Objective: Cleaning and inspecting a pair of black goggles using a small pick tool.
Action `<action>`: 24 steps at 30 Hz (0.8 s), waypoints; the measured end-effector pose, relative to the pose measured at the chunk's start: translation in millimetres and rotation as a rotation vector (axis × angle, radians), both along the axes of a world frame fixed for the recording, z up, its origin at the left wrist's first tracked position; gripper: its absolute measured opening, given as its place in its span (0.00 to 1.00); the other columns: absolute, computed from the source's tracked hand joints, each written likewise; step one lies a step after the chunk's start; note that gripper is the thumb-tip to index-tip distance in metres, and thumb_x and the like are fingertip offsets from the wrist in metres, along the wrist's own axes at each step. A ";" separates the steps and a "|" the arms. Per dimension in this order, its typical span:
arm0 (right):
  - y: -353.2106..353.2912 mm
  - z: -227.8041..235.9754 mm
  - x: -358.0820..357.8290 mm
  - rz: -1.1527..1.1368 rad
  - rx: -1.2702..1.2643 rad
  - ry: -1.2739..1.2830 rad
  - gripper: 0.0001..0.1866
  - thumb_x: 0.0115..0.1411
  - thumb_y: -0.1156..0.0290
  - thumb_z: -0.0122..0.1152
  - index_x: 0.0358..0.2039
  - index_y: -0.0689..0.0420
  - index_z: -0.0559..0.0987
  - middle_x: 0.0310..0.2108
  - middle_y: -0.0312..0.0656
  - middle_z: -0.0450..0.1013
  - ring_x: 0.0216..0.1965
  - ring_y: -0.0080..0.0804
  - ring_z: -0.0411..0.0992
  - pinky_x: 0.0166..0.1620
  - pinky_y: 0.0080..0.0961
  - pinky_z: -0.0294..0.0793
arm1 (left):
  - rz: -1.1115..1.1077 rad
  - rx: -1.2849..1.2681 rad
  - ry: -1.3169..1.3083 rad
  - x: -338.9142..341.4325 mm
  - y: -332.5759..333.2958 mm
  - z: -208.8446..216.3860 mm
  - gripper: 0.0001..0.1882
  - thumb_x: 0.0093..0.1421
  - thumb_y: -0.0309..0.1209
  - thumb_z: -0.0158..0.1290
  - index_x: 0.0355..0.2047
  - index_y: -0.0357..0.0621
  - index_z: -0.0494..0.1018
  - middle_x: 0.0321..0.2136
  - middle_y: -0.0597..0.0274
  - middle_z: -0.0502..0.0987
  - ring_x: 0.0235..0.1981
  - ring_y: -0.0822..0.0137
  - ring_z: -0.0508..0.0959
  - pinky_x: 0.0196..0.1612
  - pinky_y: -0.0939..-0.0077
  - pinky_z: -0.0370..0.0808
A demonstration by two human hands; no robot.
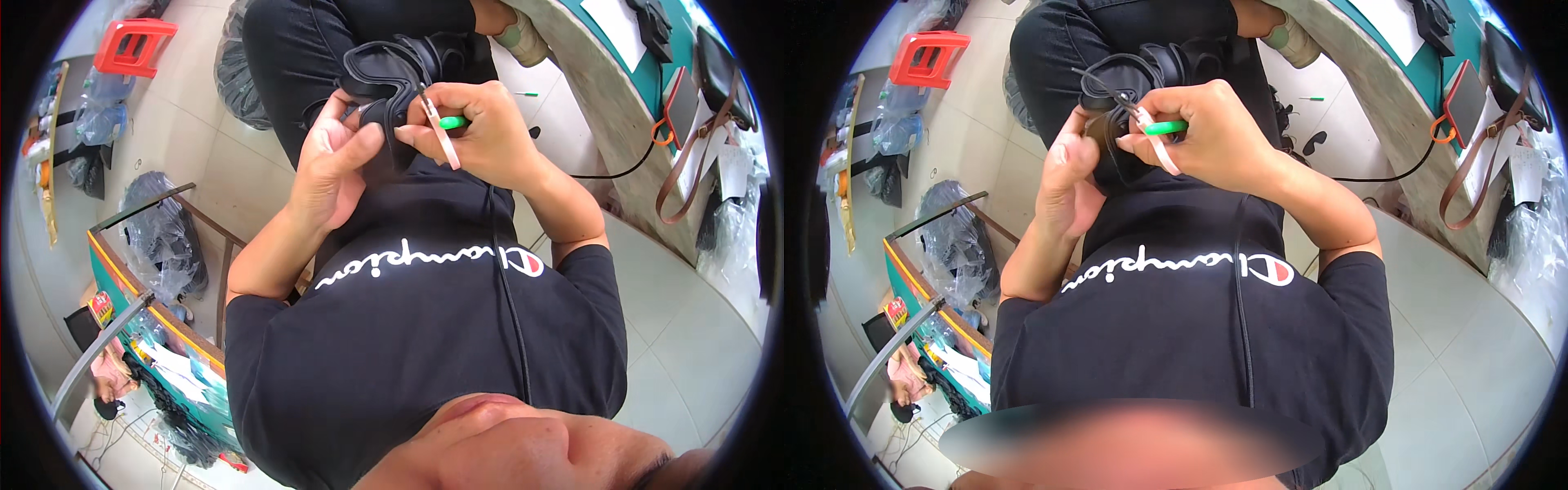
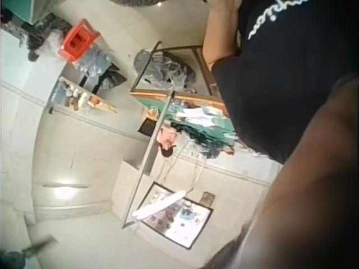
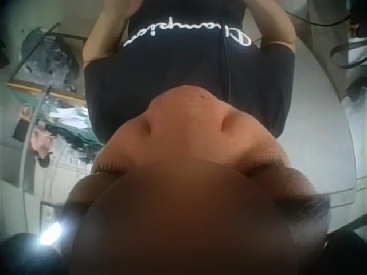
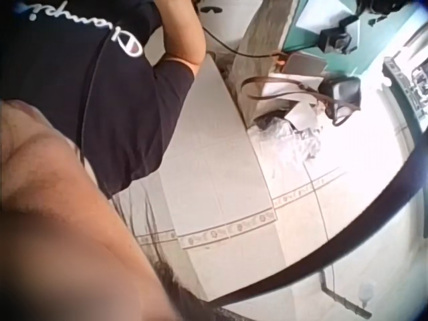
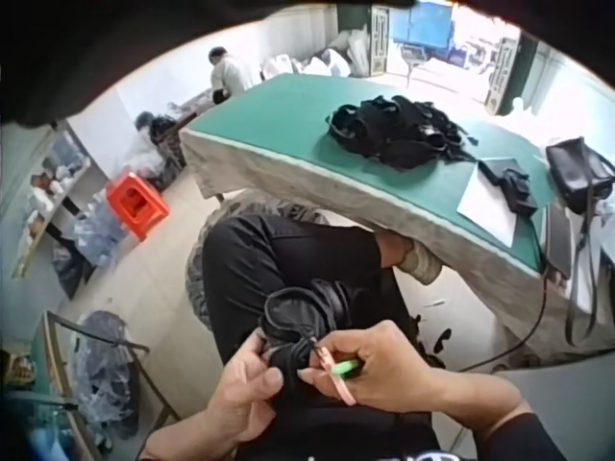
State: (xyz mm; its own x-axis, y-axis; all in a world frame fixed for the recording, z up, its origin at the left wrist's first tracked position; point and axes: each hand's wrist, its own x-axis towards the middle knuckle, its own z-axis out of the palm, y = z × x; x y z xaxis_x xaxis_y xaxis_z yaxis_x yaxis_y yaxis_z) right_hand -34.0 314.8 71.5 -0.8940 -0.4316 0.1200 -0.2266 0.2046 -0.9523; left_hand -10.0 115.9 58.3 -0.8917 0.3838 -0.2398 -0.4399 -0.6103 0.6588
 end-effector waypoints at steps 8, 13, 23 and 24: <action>6.0 -1.3 8.9 -0.096 -0.028 -0.043 0.11 0.49 0.73 0.73 0.24 0.61 0.76 0.16 0.31 0.70 0.20 0.14 0.66 0.25 0.13 0.65 | 0.091 -0.057 -0.044 -3.4 0.9 -10.7 0.27 0.58 0.19 0.55 0.55 0.41 0.57 0.48 0.54 0.75 0.49 0.65 0.75 0.56 0.70 0.70; 13.1 0.4 32.2 0.057 0.085 -0.429 0.16 0.43 0.68 0.78 0.24 0.61 0.76 0.16 0.33 0.69 0.20 0.15 0.63 0.25 0.18 0.65 | 0.157 0.017 0.029 -1.6 -1.7 -17.0 0.26 0.58 0.17 0.54 0.55 0.42 0.59 0.49 0.55 0.75 0.51 0.66 0.74 0.56 0.71 0.70; 1.7 -8.1 44.4 0.141 -0.007 -0.540 0.16 0.45 0.64 0.77 0.22 0.59 0.78 0.16 0.28 0.67 0.19 0.14 0.62 0.23 0.16 0.59 | 0.288 -0.029 0.146 0.7 1.3 -18.8 0.27 0.58 0.17 0.54 0.57 0.43 0.59 0.50 0.56 0.74 0.50 0.67 0.74 0.56 0.73 0.69; -0.1 -10.0 45.1 0.144 -0.032 -0.518 0.16 0.45 0.64 0.77 0.22 0.59 0.78 0.17 0.29 0.67 0.19 0.14 0.62 0.23 0.16 0.59 | 0.291 -0.046 0.161 0.5 1.3 -18.8 0.27 0.58 0.17 0.54 0.57 0.44 0.59 0.50 0.56 0.74 0.50 0.67 0.74 0.56 0.73 0.69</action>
